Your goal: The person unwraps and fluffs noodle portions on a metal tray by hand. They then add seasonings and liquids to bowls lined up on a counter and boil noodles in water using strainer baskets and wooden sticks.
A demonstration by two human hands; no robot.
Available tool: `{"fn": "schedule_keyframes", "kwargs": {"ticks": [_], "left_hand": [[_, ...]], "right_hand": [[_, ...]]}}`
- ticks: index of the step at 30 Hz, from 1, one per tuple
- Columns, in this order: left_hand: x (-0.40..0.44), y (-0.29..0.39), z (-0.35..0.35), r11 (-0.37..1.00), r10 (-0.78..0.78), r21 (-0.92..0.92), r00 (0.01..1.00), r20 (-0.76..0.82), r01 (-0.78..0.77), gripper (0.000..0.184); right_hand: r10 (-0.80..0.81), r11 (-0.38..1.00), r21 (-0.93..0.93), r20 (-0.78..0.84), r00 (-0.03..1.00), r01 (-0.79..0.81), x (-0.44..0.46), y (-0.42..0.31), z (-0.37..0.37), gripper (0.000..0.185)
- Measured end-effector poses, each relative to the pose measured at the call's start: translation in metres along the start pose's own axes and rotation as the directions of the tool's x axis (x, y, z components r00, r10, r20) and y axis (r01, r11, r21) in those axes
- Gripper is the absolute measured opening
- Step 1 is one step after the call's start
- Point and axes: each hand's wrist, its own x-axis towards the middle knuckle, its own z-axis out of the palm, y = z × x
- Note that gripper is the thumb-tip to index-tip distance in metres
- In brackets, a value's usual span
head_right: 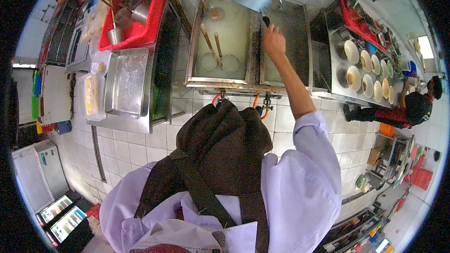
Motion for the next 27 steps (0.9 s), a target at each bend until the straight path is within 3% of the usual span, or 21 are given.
{"fn": "schedule_keyframes", "kwargs": {"ticks": [4, 7, 11, 13, 14, 15, 16, 17, 18, 19, 20, 22, 23, 24, 25, 26, 27], "left_hand": [[0.005, 0.003, -0.002, 1.0, 0.003, 0.011, 1.0, -0.015, -0.002, 0.027], [0.006, -0.004, 0.003, 1.0, 0.007, 0.027, 1.0, -0.028, -0.006, 0.027], [0.017, -0.029, 0.006, 0.994, 0.05, 0.103, 0.994, -0.093, -0.04, 0.027], [0.03, -0.051, 0.012, 0.964, 0.142, 0.247, 0.978, -0.153, -0.101, 0.027], [0.036, -0.055, 0.006, 0.892, 0.262, 0.422, 0.944, -0.2, -0.158, 0.027], [0.028, -0.037, -0.009, 0.789, 0.389, 0.588, 0.886, -0.252, -0.179, 0.027], [0.02, -0.029, -0.015, 0.543, 0.618, 0.828, 0.734, -0.282, -0.139, 0.027], [0.058, -0.049, -0.038, 0.912, 0.394, 0.281, 0.823, -0.41, -0.297, 0.024], [0.052, 0.018, -0.067, 0.877, -0.173, -0.461, 0.807, -0.565, -0.134, 0.02], [0.091, 0.01, -0.097, 0.813, -0.159, -0.557, 0.856, -0.492, -0.169, 0.022], [0.05, 0.091, -0.105, 0.477, -0.17, -0.853, 0.931, -0.323, -0.209, 0.013], [0.044, 0.125, -0.119, 0.543, 0.103, -0.812, 0.977, -0.188, -0.214, 0.013], [0.043, 0.138, -0.114, 0.546, 0.108, -0.81, 0.976, -0.188, -0.217, 0.013], [0.051, 0.146, -0.104, 0.717, 0.116, -0.666, 0.977, -0.178, -0.206, 0.017], [0.05, 0.154, -0.096, 0.854, 0.118, -0.486, 0.979, -0.165, -0.185, 0.021], [0.046, 0.158, -0.087, 0.856, 0.122, -0.482, 0.979, -0.163, -0.187, 0.021], [0.033, 0.165, -0.078, 0.833, 0.06, -0.548, 0.997, -0.044, -0.074, 0.025]], "right_hand": [[0.131, 0.984, 0.121, 0.012, 0.991, -0.132, -0.045, 0.021, 0.006, 0.026], [0.231, 0.971, 0.058, 0.023, 0.973, -0.232, -0.08, 0.054, 0.033, 0.033], [0.351, 0.936, -0.004, 0.131, 0.927, -0.353, -0.099, 0.091, 0.069, 0.025], [0.453, 0.88, 0.03, 0.242, 0.858, -0.474, -0.097, 0.104, 0.084, 0.026], [0.449, 0.882, 0.031, 0.254, 0.857, -0.471, -0.1, 0.11, 0.094, 0.026], [0.434, 0.889, 0.055, 0.213, 0.875, -0.454, -0.102, 0.115, 0.103, 0.021], [0.42, 0.896, 0.078, 0.172, 0.891, -0.437, -0.103, 0.119, 0.11, 0.017], [0.419, 0.895, 0.078, 0.187, 0.888, -0.439, -0.106, 0.12, 0.114, 0.017], [0.396, 0.897, 0.124, 0.205, 0.895, -0.425, -0.104, 0.121, 0.118, 0.015], [0.372, 0.896, 0.17, 0.217, 0.902, -0.411, -0.1, 0.124, 0.121, 0.015], [0.371, 0.895, 0.169, 0.227, 0.9, -0.412, -0.1, 0.129, 0.132, 0.015], [0.405, 0.86, 0.266, 0.163, 0.9, -0.435, -0.099, 0.135, 0.152, 0.016], [0.409, 0.858, 0.267, 0.162, 0.898, -0.439, -0.098, 0.14, 0.155, 0.016], [0.482, 0.626, 0.487, 0.371, 0.793, -0.609, -0.092, 0.143, 0.153, 0.016], [0.459, 0.307, 0.601, 0.586, 0.668, -0.738, -0.092, 0.144, 0.15, 0.018], [0.463, 0.303, 0.601, 0.586, 0.665, -0.74, -0.095, 0.144, 0.147, 0.018], [0.398, 0.046, 0.702, 0.64, 0.658, -0.711, -0.098, 0.143, 0.14, 0.018]]}}
